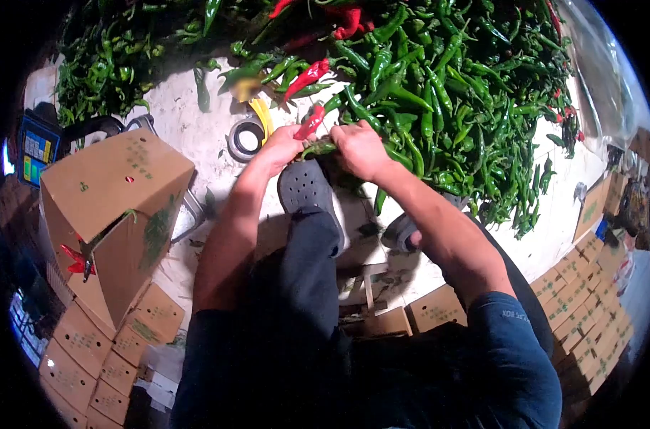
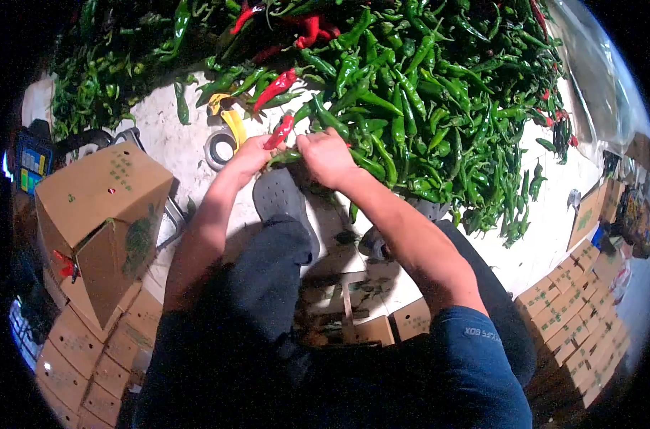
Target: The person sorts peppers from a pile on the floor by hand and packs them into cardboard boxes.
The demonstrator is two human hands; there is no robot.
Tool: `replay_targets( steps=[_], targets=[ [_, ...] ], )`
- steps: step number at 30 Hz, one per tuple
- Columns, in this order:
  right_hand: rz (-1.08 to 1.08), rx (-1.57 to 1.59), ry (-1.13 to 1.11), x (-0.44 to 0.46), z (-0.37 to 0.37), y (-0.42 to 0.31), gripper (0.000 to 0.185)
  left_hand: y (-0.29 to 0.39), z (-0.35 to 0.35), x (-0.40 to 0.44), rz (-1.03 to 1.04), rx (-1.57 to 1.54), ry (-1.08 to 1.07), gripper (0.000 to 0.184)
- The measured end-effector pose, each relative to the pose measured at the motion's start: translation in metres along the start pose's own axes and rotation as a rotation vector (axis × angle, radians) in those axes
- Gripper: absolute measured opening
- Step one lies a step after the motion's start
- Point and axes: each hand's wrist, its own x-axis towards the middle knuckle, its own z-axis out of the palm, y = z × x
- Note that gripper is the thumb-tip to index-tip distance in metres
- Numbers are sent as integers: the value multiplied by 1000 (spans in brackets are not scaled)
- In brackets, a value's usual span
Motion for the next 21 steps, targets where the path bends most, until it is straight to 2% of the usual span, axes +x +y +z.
replay_targets(
  steps=[2,4,6,8,10,11,12,14,15,18,19,21],
  targets=[
    [16,89,-30,-20,-10,9,14,7,-10,-7,-81,191,-83,24],
    [148,147,82,-48,-14,23,24,16,-4,-12,-111,219,14,17],
    [329,167,39,-72,-29,37,39,3,3,-9,194,278,73,25],
    [452,325,61,-87,-33,44,39,-1,11,-11,306,618,192,38],
    [654,504,51,-88,-54,27,38,14,32,-31,484,970,164,49],
    [647,629,116,-94,-44,33,39,13,39,-30,509,1144,142,60],
    [634,754,182,-95,-43,32,40,13,42,-28,486,1163,151,63],
    [625,926,161,-104,-52,35,40,13,45,-23,434,1203,165,68],
    [669,849,115,-106,-61,34,23,15,45,-19,413,1154,178,73],
    [689,946,131,-114,-64,41,22,21,33,-10,422,1092,86,74],
    [728,972,109,-114,-69,40,21,25,32,-9,370,1159,105,70],
    [724,978,100,-117,-74,43,18,26,21,-4,388,1242,165,50]
  ],
)
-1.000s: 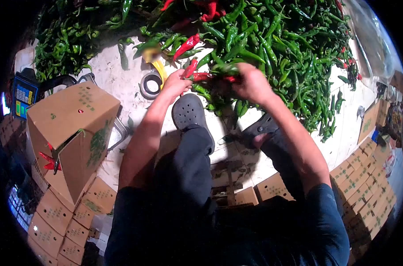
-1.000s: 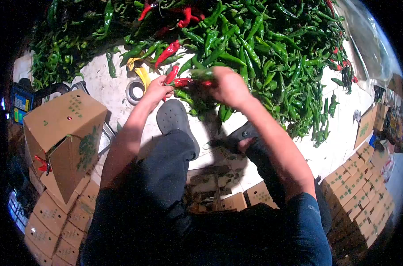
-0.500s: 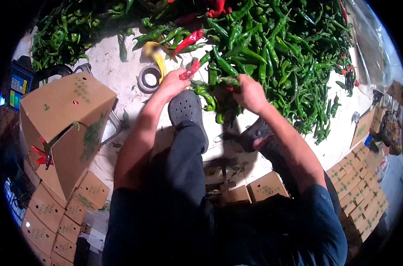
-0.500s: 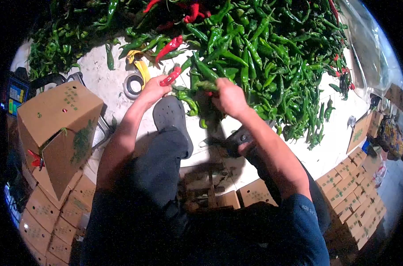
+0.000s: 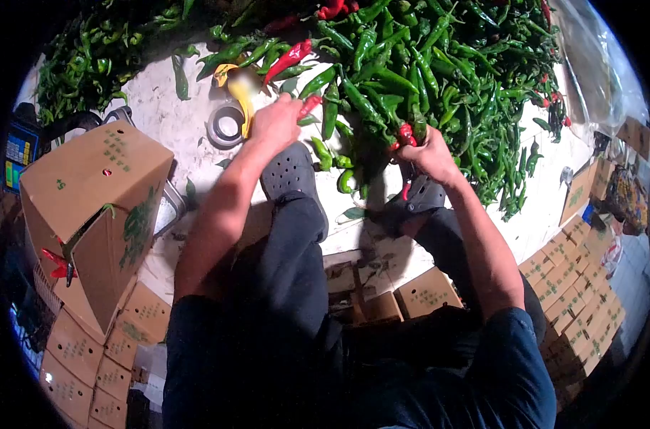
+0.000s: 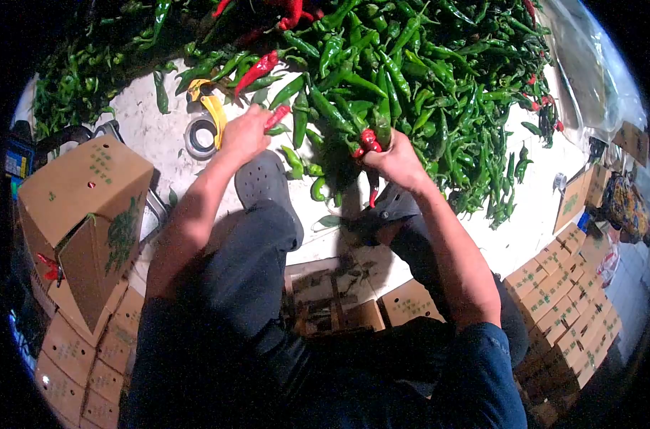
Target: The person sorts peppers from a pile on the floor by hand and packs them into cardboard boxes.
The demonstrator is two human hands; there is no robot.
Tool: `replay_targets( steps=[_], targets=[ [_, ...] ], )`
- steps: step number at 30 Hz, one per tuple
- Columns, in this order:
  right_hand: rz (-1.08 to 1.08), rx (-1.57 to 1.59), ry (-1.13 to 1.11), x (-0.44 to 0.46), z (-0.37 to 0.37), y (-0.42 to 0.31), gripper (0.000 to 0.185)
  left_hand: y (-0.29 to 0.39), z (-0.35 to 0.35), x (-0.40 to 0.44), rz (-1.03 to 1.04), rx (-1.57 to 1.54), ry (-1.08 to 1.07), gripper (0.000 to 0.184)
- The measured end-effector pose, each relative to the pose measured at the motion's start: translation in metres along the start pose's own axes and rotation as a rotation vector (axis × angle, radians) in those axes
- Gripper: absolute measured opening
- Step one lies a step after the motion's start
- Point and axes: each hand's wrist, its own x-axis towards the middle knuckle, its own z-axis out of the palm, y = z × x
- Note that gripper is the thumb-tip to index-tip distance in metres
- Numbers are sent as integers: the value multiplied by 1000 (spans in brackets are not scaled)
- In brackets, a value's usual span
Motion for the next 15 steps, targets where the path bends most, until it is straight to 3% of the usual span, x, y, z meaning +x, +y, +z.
replay_targets(
  steps=[2,6,9,11,13,15],
  targets=[
    [8,0,-2,2,-5,4,18,-15,1,-5,-17,30,51,35],
    [79,238,-42,-5,-5,-7,24,-41,15,-47,-114,-104,134,31],
    [62,188,-74,-3,-4,1,18,-85,59,-113,-153,-179,218,38],
    [161,120,-147,-7,-1,1,17,-121,135,-179,-407,-175,159,38],
    [151,110,-189,-13,16,-6,18,-139,172,-262,-330,-286,65,41],
    [120,112,-254,-19,34,-16,23,-102,137,-317,-213,-159,138,44]
  ],
)
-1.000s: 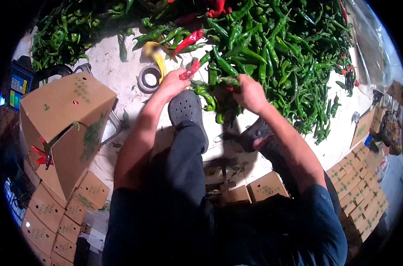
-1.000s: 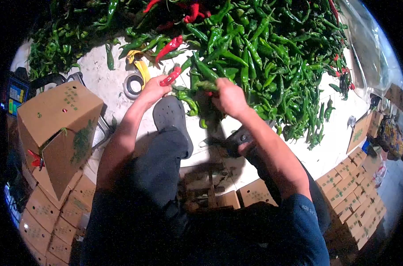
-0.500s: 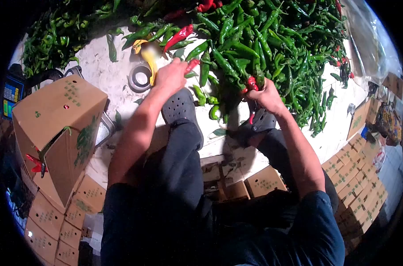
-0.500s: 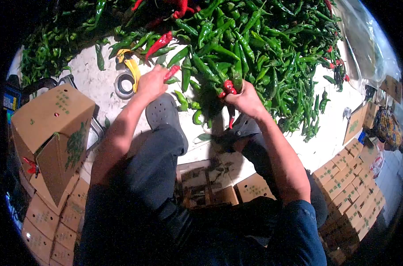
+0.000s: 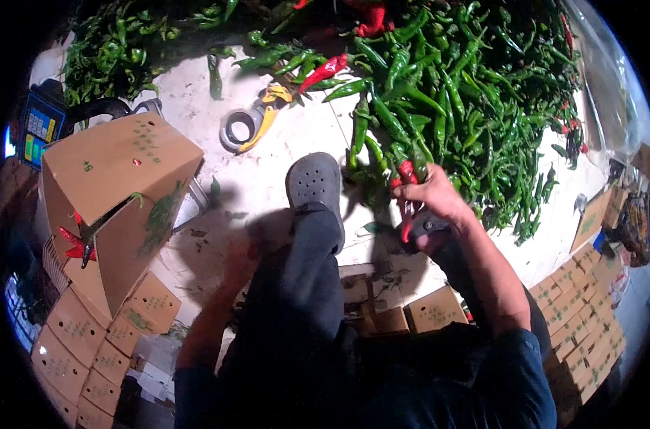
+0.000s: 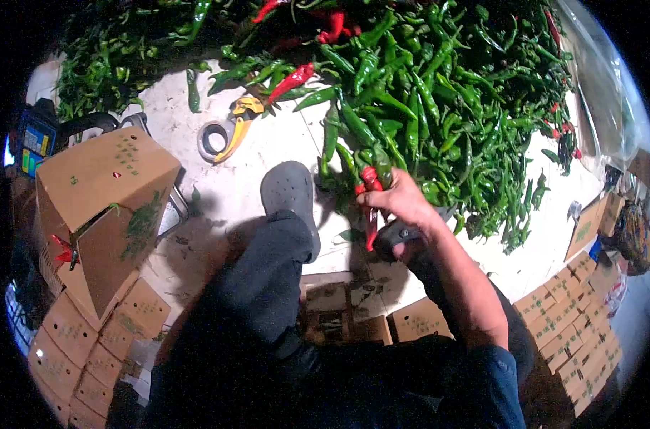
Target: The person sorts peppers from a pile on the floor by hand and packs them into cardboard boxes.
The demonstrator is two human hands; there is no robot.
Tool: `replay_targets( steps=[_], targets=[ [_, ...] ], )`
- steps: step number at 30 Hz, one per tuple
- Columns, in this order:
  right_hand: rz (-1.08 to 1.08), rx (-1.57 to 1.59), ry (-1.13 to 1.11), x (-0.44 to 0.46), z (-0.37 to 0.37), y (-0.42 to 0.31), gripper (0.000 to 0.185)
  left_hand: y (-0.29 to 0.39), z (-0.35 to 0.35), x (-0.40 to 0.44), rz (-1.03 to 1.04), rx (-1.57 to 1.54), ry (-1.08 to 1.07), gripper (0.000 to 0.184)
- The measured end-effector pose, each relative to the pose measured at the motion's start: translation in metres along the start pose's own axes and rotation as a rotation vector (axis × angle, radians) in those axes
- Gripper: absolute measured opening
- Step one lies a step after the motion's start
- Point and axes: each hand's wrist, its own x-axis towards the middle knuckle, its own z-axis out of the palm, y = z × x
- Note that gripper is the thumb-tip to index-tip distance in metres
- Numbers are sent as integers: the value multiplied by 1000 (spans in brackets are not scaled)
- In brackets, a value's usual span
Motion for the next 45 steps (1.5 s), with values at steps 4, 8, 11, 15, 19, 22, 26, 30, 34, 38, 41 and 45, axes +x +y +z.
replay_targets(
  steps=[4,8,11,15,19,22,26,30,34,38,41,45],
  targets=[
    [42,166,-98,20,28,-4,28,20,-39,-5,-396,-396,25,30],
    [-60,420,-150,56,46,-40,26,110,-129,107,-633,-1231,-3,31],
    [-229,-52,109,93,49,-63,29,152,-146,205,-406,-1448,174,21],
    [-746,-777,255,141,46,-103,32,172,-159,326,-331,-1798,306,9],
    [-775,-1574,317,193,51,-121,24,172,-145,377,-710,-1696,510,6],
    [-900,-1633,311,197,52,-105,16,158,-125,381,-706,-1399,503,9],
    [-758,-1329,213,151,53,-99,27,140,-101,385,-733,-1197,555,11],
    [-577,-545,223,118,40,-102,47,149,-110,382,-767,-1164,649,30],
    [-169,379,-68,106,10,-113,22,147,-103,394,-740,-1239,661,31],
    [-253,782,-204,107,25,-101,35,152,-111,389,-765,-1042,592,24],
    [-246,895,-247,104,36,-93,41,152,-115,369,-736,-1384,641,14],
    [-178,860,-206,105,41,-79,40,137,-101,322,-656,-1626,477,26]
  ],
)
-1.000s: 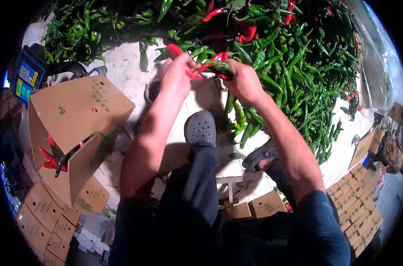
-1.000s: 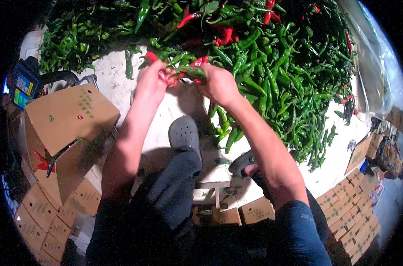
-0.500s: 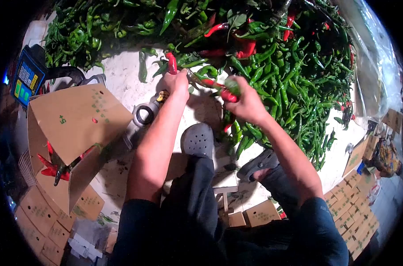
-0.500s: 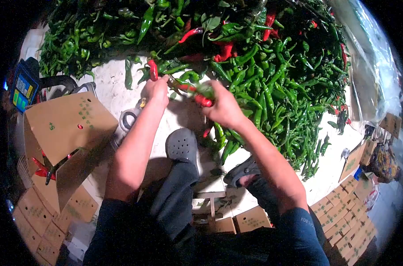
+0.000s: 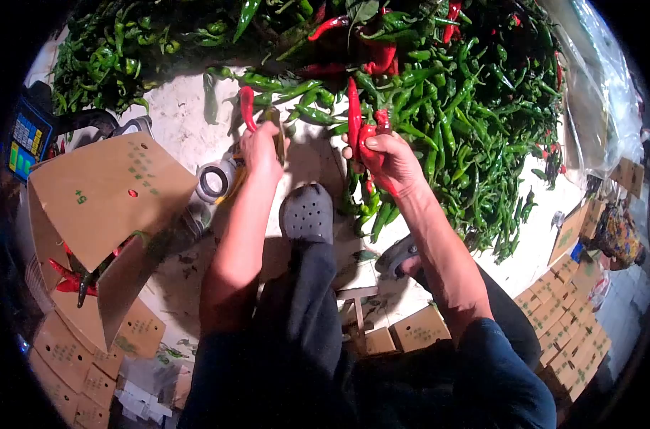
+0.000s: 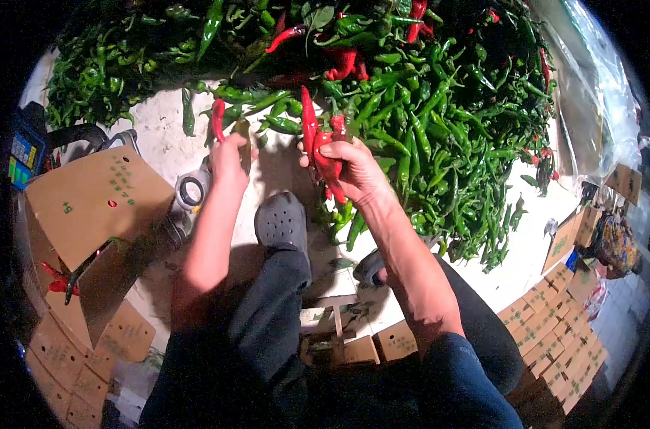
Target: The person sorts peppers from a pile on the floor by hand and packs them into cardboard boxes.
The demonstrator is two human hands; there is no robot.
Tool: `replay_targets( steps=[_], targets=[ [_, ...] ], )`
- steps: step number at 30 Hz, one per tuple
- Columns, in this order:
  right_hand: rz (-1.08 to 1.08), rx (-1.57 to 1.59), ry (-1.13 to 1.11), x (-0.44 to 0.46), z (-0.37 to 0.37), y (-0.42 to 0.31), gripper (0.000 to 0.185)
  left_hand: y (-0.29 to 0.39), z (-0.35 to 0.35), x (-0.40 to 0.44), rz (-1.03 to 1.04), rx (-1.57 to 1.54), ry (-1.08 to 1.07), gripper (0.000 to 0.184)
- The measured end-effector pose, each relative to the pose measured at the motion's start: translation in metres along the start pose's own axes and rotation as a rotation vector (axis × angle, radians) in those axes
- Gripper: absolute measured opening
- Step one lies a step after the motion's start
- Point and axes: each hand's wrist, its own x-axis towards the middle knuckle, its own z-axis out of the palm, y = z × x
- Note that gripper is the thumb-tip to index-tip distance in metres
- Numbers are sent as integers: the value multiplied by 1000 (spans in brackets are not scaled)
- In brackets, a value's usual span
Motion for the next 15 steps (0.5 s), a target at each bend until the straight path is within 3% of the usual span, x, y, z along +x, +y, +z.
replay_targets(
  steps=[3,9,11,14,15],
  targets=[
    [11,-3,70,-2,-2,15,28,-4,-22,-43,-53,-124,-187,21],
    [46,-152,208,-3,-5,34,18,-5,-20,-40,37,70,-247,71],
    [46,-150,178,-4,-9,36,18,2,-8,-43,18,88,-136,69],
    [42,-158,160,-11,-14,34,19,18,1,-60,-6,143,-274,73],
    [29,-158,184,-12,-14,33,20,24,0,-63,-28,128,-413,62]
  ],
)
